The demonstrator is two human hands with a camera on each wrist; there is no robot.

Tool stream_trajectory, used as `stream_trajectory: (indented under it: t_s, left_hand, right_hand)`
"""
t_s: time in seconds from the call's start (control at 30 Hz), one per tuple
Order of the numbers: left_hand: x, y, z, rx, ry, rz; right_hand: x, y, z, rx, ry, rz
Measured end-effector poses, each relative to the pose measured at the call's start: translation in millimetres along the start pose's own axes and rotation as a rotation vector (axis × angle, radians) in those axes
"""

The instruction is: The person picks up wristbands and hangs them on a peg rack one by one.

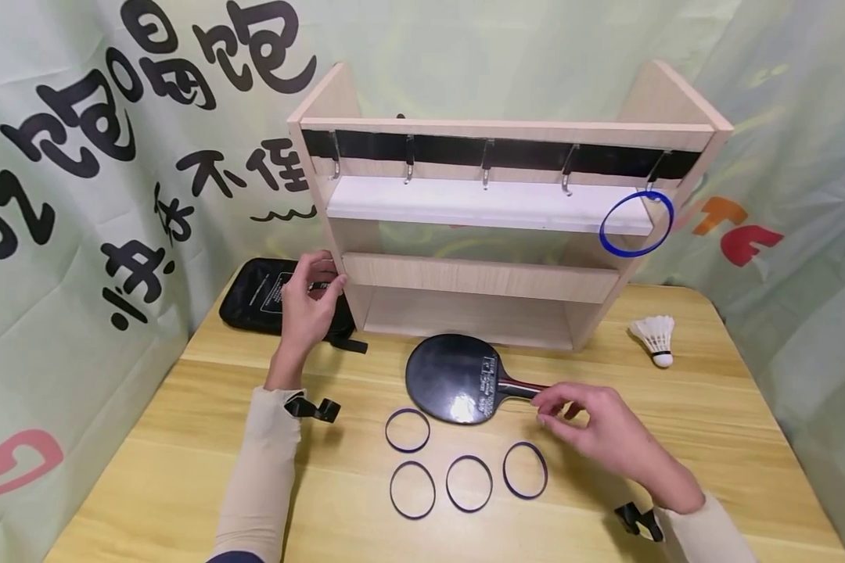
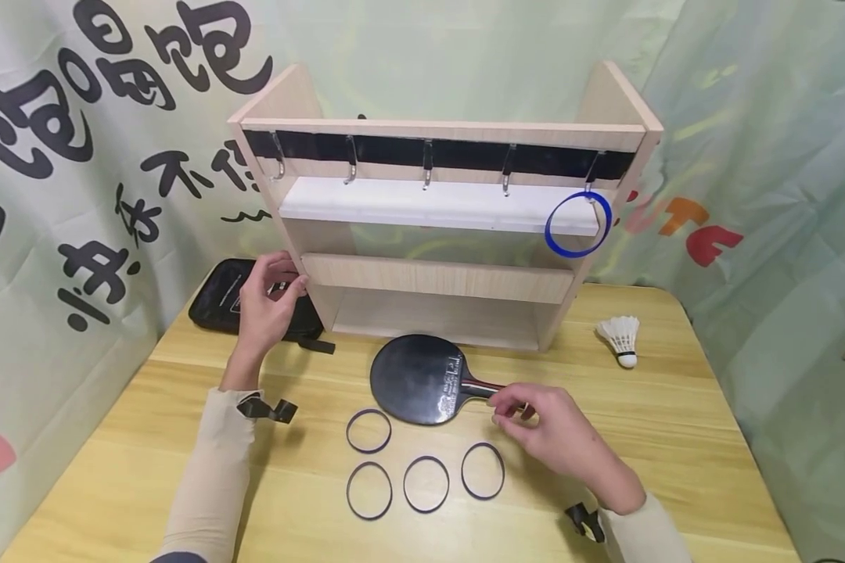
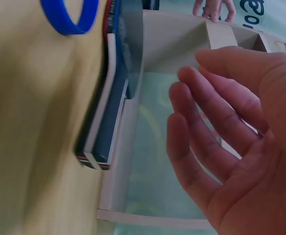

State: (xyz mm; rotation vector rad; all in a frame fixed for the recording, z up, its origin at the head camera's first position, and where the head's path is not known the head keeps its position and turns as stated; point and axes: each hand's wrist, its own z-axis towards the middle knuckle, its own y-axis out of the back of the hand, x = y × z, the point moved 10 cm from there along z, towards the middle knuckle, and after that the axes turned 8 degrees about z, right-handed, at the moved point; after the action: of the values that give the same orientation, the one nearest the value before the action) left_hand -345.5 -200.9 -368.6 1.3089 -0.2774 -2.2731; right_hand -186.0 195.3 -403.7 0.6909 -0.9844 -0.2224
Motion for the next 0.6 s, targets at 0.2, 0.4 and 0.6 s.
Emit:
stream_trajectory:
  t_s: [0.2,0.4,0.6]
  left_hand:
    - [-0.3,0.0,0.7,0.001,0.009,0.002]
    - [-0.1,1.1,0.8,-0.003,0.017,0.005]
    - [0.0,0.6,0.8,-0.003,0.008,0.003]
  right_hand:
    - [-11,-16,-6.8,0.066,-0.033,0.048]
    - [-19,-30,-10.9,0.125,-0.079,0.075]
    - [-28,-39,-17.1,0.169,-0.152,0.016]
